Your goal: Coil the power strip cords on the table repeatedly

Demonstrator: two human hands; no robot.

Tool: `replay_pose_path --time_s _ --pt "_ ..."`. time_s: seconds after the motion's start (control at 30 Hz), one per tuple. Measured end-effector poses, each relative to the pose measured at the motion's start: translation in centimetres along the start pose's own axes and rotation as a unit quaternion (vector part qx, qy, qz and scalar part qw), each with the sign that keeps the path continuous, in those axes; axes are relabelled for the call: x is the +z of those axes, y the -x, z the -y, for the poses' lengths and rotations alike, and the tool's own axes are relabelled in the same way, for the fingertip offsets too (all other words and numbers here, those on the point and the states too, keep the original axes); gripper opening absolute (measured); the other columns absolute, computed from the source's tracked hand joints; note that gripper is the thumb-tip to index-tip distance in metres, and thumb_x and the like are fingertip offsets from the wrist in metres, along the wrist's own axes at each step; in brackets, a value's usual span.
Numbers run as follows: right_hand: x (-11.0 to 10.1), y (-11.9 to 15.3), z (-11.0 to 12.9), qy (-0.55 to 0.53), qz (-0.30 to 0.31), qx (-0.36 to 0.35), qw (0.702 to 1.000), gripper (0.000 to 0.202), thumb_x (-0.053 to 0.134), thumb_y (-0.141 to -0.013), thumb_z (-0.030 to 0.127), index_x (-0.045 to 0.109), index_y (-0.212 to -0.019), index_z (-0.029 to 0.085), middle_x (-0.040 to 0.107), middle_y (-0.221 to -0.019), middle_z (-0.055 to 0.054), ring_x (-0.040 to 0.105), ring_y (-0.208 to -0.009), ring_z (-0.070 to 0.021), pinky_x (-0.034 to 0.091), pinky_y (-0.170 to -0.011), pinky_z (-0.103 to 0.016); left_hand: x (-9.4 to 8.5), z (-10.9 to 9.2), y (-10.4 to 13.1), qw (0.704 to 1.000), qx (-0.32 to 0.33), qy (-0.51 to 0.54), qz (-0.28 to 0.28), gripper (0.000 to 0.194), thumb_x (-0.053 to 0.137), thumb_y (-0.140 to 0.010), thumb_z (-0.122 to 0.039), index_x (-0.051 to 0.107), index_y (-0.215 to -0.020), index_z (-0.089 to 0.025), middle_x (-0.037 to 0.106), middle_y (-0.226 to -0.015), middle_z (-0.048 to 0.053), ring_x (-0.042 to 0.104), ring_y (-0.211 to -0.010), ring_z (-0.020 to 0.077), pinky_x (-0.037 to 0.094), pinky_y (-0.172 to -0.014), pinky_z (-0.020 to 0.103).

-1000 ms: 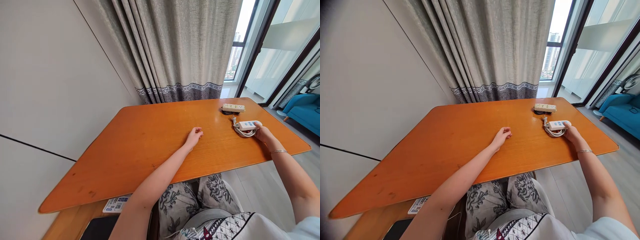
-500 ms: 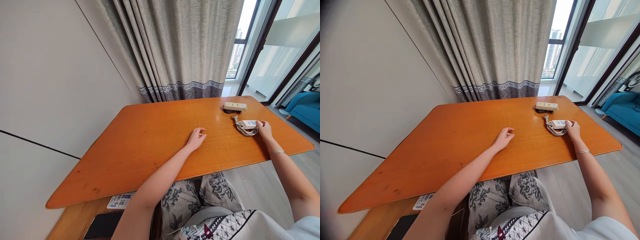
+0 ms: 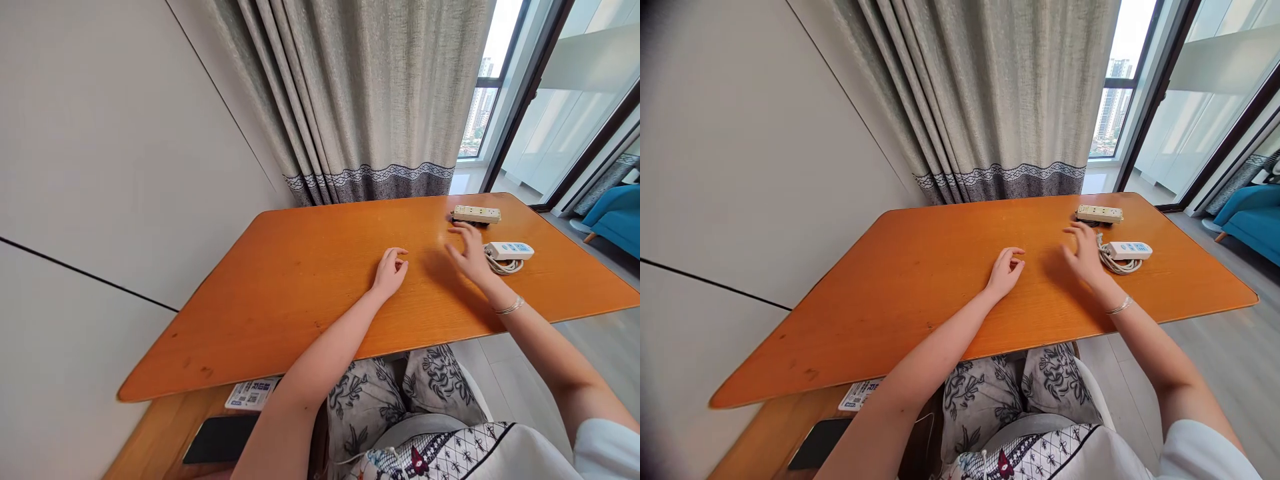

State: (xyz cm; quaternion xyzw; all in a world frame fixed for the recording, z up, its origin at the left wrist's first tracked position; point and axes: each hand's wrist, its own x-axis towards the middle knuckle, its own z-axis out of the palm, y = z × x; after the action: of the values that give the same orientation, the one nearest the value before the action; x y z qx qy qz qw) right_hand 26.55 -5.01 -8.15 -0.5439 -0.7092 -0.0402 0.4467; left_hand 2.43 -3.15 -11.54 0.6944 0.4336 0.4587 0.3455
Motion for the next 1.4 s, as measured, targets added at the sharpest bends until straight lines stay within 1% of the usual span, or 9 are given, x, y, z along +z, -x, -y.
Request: replay_pose_path --time_s 0.1,0.17,0.27,0.33,0.5,0.67,0.93,1.17,1.4 --pt "4.2 -0.8 3.2 -0.018 0.117 -0.06 0.991 0.038 0.058 -0.091 0.039 0.062 -0.124 0.019 0.057 -0.139 -0.018 0.048 -0.135 -0.033 0.037 -0.114 -0.053 -0.9 0.9 -0.9 0.998 -0.002 -0.061 -0.035 0.019 0.055 -0.088 -0.01 0.062 -0.104 -0.018 0.059 -0.121 0.011 0.066 -0.083 0.0133 0.054 -0.082 0.03" --pt "6.5 -1.0 4.2 0.005 0.202 -0.082 0.976 0.043 0.059 -0.092 0.039 0.061 -0.129 0.018 0.055 -0.143 -0.02 0.046 -0.139 -0.0343 0.037 -0.115 -0.055 -1.5 1.6 -1.5 0.993 -0.015 -0.107 -0.046 0.021 0.055 -0.088 -0.009 0.062 -0.105 -0.017 0.06 -0.12 0.011 0.067 -0.09 0.0161 0.054 -0.089 0.033" --pt "8.6 -0.6 4.4 0.032 0.308 -0.1 0.946 0.049 0.059 -0.094 0.042 0.06 -0.135 0.014 0.054 -0.146 -0.021 0.047 -0.14 -0.0353 0.038 -0.115 -0.054 -2.1 2.5 -2.0 0.987 -0.028 -0.155 -0.036 0.019 0.058 -0.086 -0.008 0.065 -0.1 -0.017 0.063 -0.115 0.012 0.065 -0.107 0.0229 0.05 -0.102 0.04" --pt "9.1 -0.2 4.0 0.032 0.346 -0.111 0.931 0.053 0.058 -0.095 0.043 0.061 -0.136 0.01 0.054 -0.147 -0.023 0.048 -0.14 -0.0358 0.037 -0.117 -0.052 -2.2 2.7 -2.0 0.982 -0.032 -0.184 -0.013 0.016 0.06 -0.086 -0.01 0.067 -0.098 -0.017 0.065 -0.113 0.013 0.063 -0.113 0.0262 0.046 -0.107 0.043" --pt "8.7 0.4 3.1 0.02 0.359 -0.121 0.925 0.059 0.055 -0.097 0.044 0.055 -0.145 0.01 0.051 -0.151 -0.022 0.045 -0.143 -0.0354 0.034 -0.12 -0.051 -1.8 2.3 -1.4 0.969 -0.022 -0.24 0.053 0.02 0.068 -0.083 -0.017 0.07 -0.103 -0.019 0.067 -0.123 0.013 0.059 -0.123 0.0325 0.041 -0.111 0.05" --pt "8.6 0.6 3.2 0.042 0.374 -0.116 0.919 0.065 0.056 -0.096 0.048 0.049 -0.15 0.012 0.047 -0.154 -0.022 0.041 -0.146 -0.038 0.033 -0.12 -0.055 -2.0 1.9 -1.1 0.957 -0.018 -0.278 0.081 0.024 0.064 -0.087 -0.02 0.069 -0.111 -0.02 0.065 -0.129 0.011 0.056 -0.128 0.0298 0.04 -0.114 0.047" --pt "8.5 0.7 3.4 0.042 0.381 -0.107 0.917 0.066 0.058 -0.096 0.047 0.048 -0.151 0.012 0.045 -0.155 -0.021 0.039 -0.148 -0.0369 0.031 -0.122 -0.053 -2.2 2.0 -1.0 0.949 -0.007 -0.302 0.096 0.027 0.062 -0.088 -0.024 0.068 -0.115 -0.021 0.065 -0.129 0.01 0.057 -0.128 0.0288 0.042 -0.112 0.046" --pt "8.5 0.7 3.3 0.029 0.376 -0.104 0.92 0.064 0.059 -0.095 0.046 0.051 -0.149 0.013 0.046 -0.154 -0.022 0.039 -0.147 -0.0372 0.032 -0.12 -0.056 -2.3 2.6 -1.2 0.95 0.006 -0.296 0.099 0.028 0.062 -0.088 -0.024 0.068 -0.115 -0.021 0.065 -0.131 0.011 0.057 -0.128 0.0287 0.042 -0.113 0.046" --pt "7.8 0.5 2.9 0.012 0.37 -0.125 0.92 0.054 0.061 -0.094 0.042 0.06 -0.141 0.015 0.052 -0.15 -0.022 0.048 -0.141 -0.0351 0.037 -0.118 -0.054 -2.4 3.0 -1.2 0.953 0.015 -0.285 0.102 0.025 0.062 -0.088 -0.024 0.07 -0.112 -0.02 0.065 -0.13 0.011 0.057 -0.128 0.0282 0.041 -0.114 0.046"
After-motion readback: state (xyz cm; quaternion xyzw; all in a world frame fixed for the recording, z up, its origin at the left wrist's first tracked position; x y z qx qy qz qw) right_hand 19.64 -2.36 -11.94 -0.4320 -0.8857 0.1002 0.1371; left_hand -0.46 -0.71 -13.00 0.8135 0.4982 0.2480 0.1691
